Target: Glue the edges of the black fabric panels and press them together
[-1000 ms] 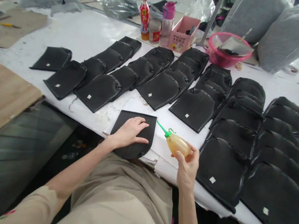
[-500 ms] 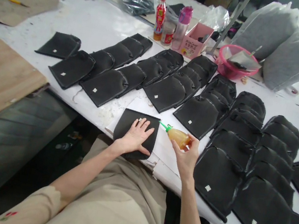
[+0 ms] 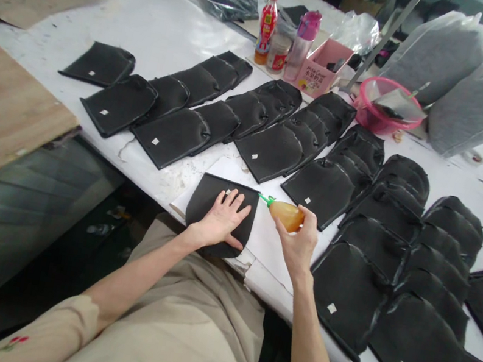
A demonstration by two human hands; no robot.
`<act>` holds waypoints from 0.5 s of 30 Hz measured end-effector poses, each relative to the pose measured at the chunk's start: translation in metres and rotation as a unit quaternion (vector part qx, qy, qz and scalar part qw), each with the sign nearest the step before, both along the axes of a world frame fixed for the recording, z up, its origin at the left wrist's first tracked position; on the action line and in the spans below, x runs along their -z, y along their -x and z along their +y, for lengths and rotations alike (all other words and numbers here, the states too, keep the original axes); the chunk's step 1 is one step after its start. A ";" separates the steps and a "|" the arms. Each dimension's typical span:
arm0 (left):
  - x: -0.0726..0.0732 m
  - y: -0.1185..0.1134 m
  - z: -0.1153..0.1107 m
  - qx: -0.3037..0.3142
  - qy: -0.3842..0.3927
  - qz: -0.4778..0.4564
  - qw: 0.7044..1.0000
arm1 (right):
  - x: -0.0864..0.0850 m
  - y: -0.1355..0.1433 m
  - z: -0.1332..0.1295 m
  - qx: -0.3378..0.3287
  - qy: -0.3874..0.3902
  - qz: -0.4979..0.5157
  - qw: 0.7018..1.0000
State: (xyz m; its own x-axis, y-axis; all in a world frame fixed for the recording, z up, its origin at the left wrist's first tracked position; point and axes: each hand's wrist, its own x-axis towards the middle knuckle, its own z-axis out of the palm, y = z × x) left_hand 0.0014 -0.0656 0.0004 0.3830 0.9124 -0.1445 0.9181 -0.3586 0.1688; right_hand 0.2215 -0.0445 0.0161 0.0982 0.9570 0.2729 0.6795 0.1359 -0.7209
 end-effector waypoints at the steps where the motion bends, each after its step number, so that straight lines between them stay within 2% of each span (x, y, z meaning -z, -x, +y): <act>1: 0.000 0.000 0.000 0.000 -0.002 -0.002 1.000 | -0.001 -0.001 0.000 -0.004 0.000 -0.003 1.000; 9: 0.002 0.000 0.000 0.004 -0.009 -0.002 1.000 | -0.011 -0.007 -0.003 -0.031 0.005 -0.014 0.999; 15: 0.001 0.000 -0.001 0.004 -0.018 -0.005 1.000 | -0.011 0.000 0.009 -0.024 0.003 -0.005 1.000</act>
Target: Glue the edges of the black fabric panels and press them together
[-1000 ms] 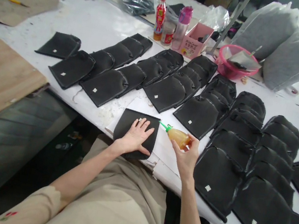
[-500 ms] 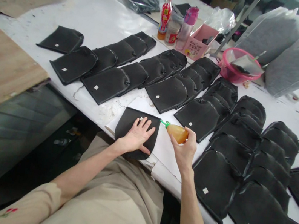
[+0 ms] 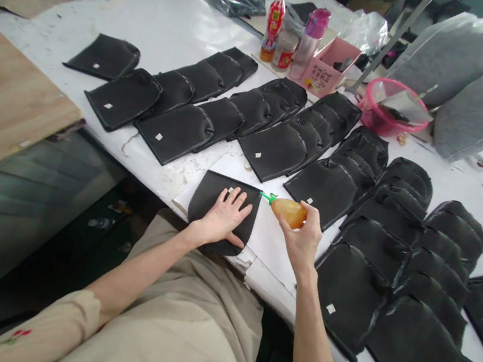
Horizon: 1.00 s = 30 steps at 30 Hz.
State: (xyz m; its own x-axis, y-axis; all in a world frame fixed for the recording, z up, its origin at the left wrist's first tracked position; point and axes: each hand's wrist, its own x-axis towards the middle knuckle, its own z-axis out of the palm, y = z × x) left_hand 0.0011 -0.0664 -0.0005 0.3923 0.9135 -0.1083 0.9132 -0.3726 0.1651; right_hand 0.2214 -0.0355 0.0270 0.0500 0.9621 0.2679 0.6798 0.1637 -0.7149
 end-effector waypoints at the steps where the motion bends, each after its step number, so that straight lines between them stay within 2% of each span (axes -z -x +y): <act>1: 0.000 0.000 0.000 -0.001 0.000 0.000 1.000 | -0.001 0.001 0.001 0.000 0.000 -0.001 1.000; 8: 0.000 0.001 0.000 0.000 -0.001 -0.005 1.000 | -0.008 -0.006 -0.011 -0.016 0.026 -0.018 0.999; 16: -0.004 0.002 -0.002 0.000 0.003 -0.011 1.000 | -0.007 -0.005 -0.015 -0.001 0.027 -0.007 1.000; 30: -0.002 0.003 -0.002 -0.001 0.014 -0.008 1.000 | -0.009 -0.010 -0.049 0.013 0.055 0.017 0.998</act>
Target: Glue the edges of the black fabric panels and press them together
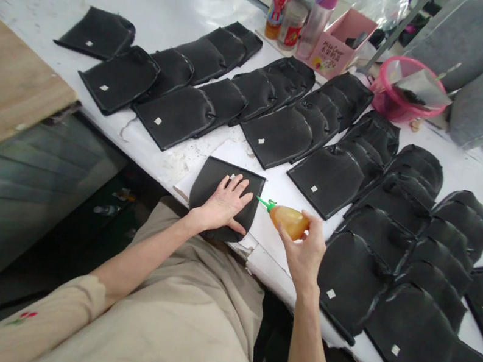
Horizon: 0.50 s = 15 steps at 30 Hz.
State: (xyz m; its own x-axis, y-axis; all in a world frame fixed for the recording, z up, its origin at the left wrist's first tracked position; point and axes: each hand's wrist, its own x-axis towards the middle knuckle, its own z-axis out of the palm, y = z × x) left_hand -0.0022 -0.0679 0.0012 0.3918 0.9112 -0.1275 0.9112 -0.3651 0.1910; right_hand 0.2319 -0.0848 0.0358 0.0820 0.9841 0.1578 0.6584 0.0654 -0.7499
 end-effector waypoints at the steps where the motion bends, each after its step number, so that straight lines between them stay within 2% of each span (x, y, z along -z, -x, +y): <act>1: 0.000 0.000 0.000 0.000 0.001 0.000 1.000 | 0.000 0.000 -0.001 0.001 0.000 0.002 1.000; 15: -0.002 0.000 0.000 0.000 0.004 0.003 1.000 | 0.013 0.003 0.015 0.010 -0.015 0.024 1.000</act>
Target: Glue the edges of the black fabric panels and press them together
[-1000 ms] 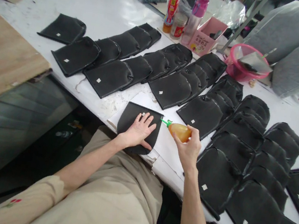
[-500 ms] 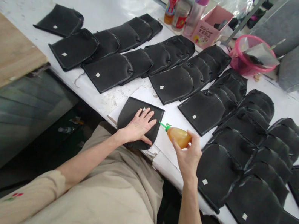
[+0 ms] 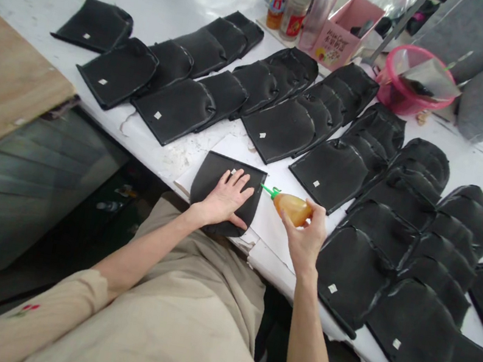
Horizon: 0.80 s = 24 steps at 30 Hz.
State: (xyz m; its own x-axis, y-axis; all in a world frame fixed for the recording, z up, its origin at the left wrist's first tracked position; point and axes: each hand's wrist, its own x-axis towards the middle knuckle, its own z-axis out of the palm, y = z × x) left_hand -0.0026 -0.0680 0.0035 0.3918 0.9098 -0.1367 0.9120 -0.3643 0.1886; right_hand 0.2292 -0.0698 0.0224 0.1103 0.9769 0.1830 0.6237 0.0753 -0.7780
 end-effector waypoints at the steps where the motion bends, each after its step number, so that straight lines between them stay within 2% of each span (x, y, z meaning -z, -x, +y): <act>1: 0.000 0.000 0.000 0.000 0.001 -0.001 1.000 | 0.000 0.000 0.000 -0.001 0.001 -0.002 1.000; 12: 0.001 0.000 0.000 -0.004 0.007 -0.012 1.000 | -0.010 -0.011 -0.027 -0.007 0.031 -0.009 0.999; 24: -0.005 0.000 -0.001 -0.006 0.014 -0.005 1.000 | -0.014 -0.015 -0.051 0.006 0.051 -0.014 0.999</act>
State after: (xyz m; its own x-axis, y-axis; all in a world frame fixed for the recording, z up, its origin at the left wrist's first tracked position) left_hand -0.0030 -0.0691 0.0087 0.3821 0.9106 -0.1575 0.9143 -0.3477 0.2078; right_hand 0.2444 -0.1211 0.0366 0.1181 0.9892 0.0867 0.6460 -0.0102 -0.7633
